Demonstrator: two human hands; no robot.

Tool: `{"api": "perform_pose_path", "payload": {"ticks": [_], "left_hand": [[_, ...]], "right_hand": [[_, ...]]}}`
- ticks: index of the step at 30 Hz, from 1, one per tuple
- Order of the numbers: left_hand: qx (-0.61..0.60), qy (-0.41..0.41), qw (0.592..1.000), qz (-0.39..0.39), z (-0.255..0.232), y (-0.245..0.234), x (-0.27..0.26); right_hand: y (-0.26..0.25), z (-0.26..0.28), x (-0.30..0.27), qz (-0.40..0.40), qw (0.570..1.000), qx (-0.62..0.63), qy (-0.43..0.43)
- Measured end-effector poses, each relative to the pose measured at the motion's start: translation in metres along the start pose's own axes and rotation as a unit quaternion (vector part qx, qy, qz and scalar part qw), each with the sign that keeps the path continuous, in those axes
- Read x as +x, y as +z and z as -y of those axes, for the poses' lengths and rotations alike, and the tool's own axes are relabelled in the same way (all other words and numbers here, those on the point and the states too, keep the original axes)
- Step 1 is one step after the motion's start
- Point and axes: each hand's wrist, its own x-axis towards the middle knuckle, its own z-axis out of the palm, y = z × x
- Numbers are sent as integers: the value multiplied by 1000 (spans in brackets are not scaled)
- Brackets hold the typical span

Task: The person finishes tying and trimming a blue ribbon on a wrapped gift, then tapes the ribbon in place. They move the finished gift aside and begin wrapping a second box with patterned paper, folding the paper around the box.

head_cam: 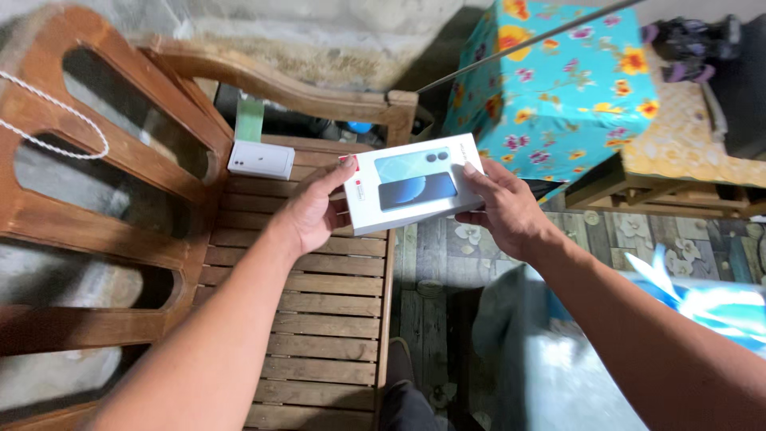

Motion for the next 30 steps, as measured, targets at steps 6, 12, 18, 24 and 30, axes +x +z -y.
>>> {"api": "perform_pose_path", "payload": {"ticks": [6, 12, 18, 24, 30], "left_hand": [[-14, 29, 997, 65, 23, 91, -63], [22, -21, 998, 53, 71, 205, -141], [78, -74, 994, 15, 159, 318, -219], [112, -164, 977, -84, 275, 411, -242], [103, -189, 965, -149, 360, 435, -227]], "right_hand": [[-58, 8, -98, -21, 998, 58, -7], [-134, -17, -216, -25, 996, 85, -20], [-232, -83, -344, -36, 994, 98, -24], [-320, -157, -438, -82, 991, 99, 25], [-365, -228, -449, -76, 990, 113, 47]]}}
